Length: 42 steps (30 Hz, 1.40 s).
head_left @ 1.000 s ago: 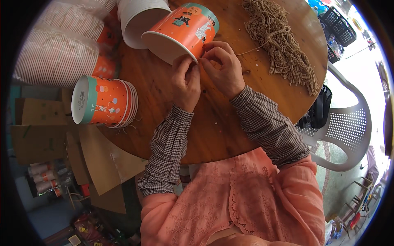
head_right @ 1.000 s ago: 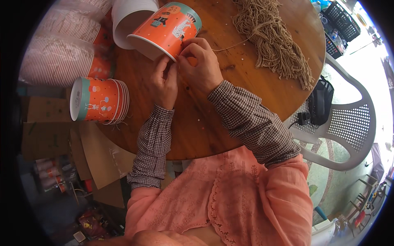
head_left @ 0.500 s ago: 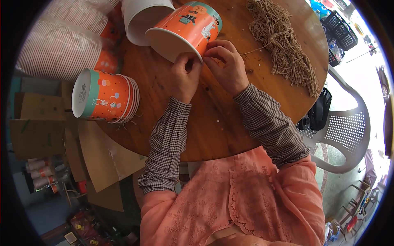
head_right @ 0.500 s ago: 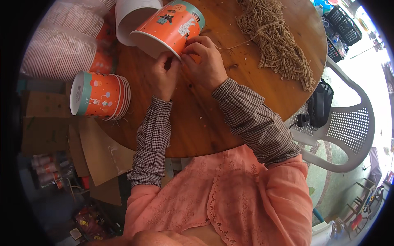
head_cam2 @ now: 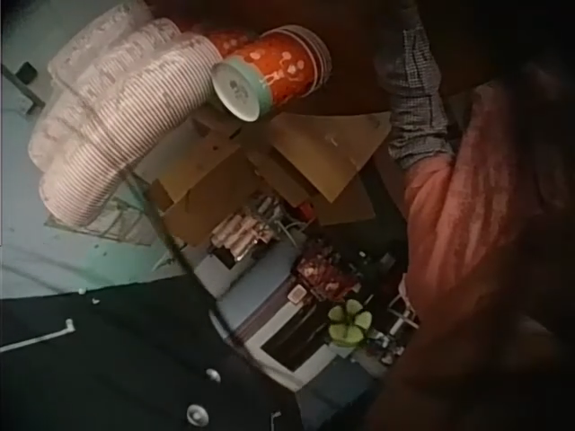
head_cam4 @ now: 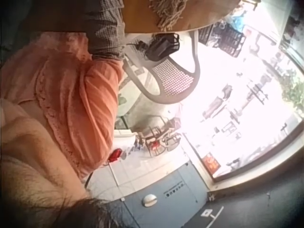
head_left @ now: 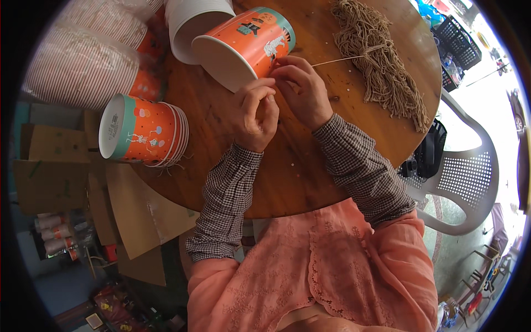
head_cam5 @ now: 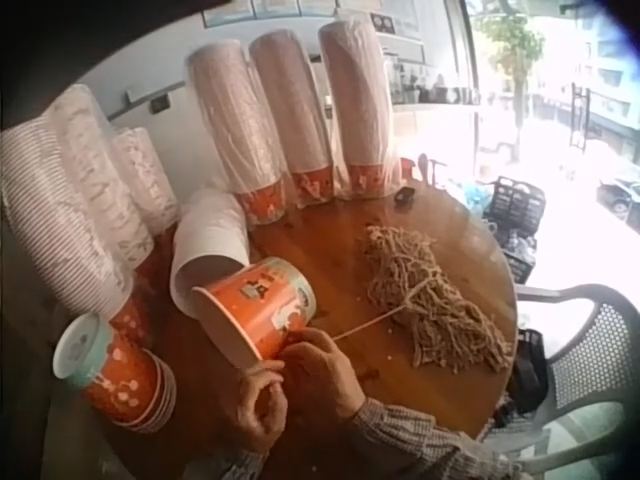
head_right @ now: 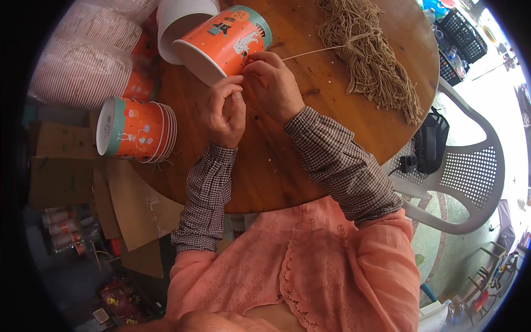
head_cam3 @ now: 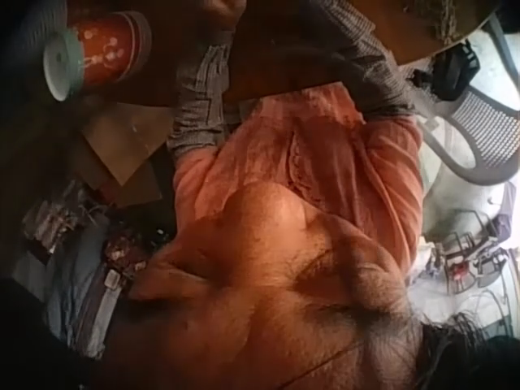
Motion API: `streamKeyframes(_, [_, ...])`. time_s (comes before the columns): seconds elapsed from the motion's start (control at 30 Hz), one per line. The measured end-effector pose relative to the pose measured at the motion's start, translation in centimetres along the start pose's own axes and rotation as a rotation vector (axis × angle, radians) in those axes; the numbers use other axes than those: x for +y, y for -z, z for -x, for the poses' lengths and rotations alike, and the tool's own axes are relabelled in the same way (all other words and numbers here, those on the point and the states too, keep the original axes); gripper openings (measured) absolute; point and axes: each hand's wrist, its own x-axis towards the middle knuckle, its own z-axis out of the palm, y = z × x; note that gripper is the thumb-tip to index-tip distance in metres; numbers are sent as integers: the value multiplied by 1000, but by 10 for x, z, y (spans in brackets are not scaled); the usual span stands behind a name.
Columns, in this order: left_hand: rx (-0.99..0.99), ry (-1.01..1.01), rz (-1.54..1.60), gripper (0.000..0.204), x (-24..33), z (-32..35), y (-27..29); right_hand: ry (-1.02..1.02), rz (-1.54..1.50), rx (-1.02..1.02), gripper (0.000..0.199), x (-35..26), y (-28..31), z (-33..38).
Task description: Threading and tying twine handles onto paper buckets.
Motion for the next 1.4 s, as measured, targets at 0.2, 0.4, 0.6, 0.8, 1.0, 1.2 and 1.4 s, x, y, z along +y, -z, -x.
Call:
streamKeyframes(0.2, [22,207,67,10,-10,5,5,68,-80,-51,20,-4,-4,5])
streamKeyframes(0.4, [40,510,137,12,-19,9,5,91,16,-296,16,-15,-3,10])
streamKeyframes(0.6, [-19,529,206,17,-15,7,6,106,59,-210,16,-19,10,1])
streamKeyframes(0.8, [-170,345,-32,13,-15,9,9,163,67,-108,14,-12,12,-4])
streamKeyframes(1.0, [-284,641,114,10,-12,6,11,167,81,-117,17,-7,15,-9])
streamKeyframes(1.2, [-32,808,545,13,-15,-1,17,-23,-218,-133,17,-11,23,-15])
streamKeyframes(1.4, [-56,846,620,14,-17,0,20,7,-140,-211,19,-20,19,-10])
